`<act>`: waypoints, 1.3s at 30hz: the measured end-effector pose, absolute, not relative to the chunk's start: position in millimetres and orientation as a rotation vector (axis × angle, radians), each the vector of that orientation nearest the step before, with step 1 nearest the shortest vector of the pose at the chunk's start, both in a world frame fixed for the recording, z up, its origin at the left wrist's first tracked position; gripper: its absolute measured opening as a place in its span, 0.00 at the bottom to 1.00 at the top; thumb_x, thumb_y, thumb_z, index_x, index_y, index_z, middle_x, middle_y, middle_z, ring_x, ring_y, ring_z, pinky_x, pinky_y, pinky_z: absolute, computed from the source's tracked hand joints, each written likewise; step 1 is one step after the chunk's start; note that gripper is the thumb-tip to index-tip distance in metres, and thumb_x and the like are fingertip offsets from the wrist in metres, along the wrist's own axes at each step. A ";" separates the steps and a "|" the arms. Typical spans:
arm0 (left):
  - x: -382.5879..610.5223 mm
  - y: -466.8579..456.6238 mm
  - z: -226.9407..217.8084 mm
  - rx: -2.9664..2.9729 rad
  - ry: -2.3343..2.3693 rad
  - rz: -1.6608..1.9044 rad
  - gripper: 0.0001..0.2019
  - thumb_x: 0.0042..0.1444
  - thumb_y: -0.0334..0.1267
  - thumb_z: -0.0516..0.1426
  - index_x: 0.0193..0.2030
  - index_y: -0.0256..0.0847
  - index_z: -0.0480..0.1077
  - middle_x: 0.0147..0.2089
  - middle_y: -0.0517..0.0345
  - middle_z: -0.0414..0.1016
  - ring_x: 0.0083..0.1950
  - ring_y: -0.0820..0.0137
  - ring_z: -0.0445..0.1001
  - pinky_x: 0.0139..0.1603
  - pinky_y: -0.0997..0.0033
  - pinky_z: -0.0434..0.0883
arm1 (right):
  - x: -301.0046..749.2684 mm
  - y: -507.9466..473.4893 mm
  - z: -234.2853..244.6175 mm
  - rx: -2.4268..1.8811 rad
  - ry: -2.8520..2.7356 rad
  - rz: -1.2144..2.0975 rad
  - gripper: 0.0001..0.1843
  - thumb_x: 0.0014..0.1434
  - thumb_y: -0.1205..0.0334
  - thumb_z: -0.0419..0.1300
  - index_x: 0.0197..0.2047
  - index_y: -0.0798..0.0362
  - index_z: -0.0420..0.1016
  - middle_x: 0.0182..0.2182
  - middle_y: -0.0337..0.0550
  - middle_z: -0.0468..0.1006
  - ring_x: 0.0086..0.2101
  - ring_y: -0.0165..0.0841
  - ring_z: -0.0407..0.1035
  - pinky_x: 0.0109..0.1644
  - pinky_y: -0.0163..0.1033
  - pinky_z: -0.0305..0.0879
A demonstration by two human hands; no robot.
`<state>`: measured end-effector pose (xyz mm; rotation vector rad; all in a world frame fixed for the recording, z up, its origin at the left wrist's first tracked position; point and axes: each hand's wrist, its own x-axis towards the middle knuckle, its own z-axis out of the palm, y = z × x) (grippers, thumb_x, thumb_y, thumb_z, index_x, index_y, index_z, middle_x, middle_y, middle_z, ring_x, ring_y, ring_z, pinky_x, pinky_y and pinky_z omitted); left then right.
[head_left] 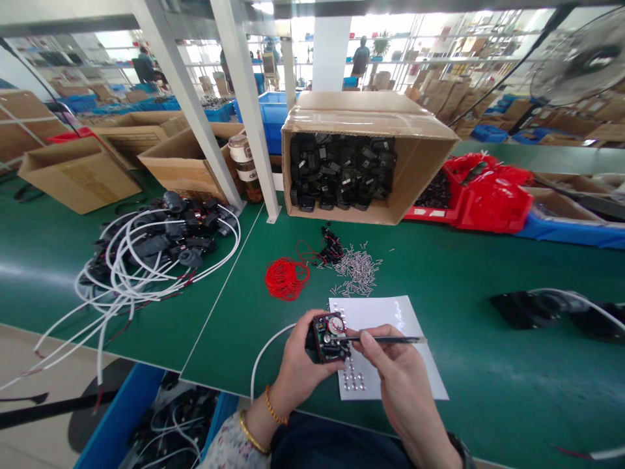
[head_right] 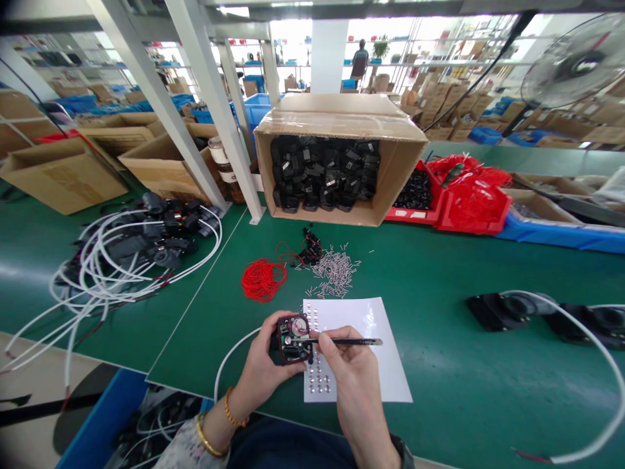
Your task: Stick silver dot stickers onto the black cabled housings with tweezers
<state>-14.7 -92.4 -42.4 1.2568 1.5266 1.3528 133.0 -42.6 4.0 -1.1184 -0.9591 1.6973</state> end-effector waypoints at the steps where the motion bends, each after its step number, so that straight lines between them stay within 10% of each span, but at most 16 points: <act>1: -14.5 -92.8 -43.7 1.250 1.522 1.355 0.38 0.39 0.33 0.70 0.56 0.46 0.58 0.55 0.55 0.67 0.56 0.60 0.67 0.60 0.55 0.64 | 132.8 -42.5 4.0 -1.121 -0.963 1.694 0.16 0.47 0.51 0.70 0.29 0.52 0.73 0.30 0.43 0.79 0.32 0.33 0.72 0.36 0.35 0.68; 26: -9.7 -97.5 -59.1 1.207 1.513 1.477 0.46 0.42 0.38 0.69 0.63 0.50 0.47 0.59 0.53 0.63 0.59 0.59 0.64 0.61 0.56 0.62 | 132.5 -46.7 3.5 -1.106 -0.968 1.683 0.15 0.50 0.52 0.69 0.32 0.53 0.72 0.34 0.46 0.79 0.36 0.39 0.73 0.36 0.38 0.69; 39: -17.9 -100.3 -51.6 1.742 1.417 1.459 0.20 0.59 0.33 0.56 0.56 0.51 0.58 0.66 0.49 0.49 0.65 0.57 0.57 0.60 0.49 0.62 | 132.8 -60.2 6.5 -1.051 -1.460 1.099 0.03 0.56 0.61 0.63 0.33 0.50 0.75 0.38 0.47 0.79 0.44 0.43 0.71 0.50 0.48 0.68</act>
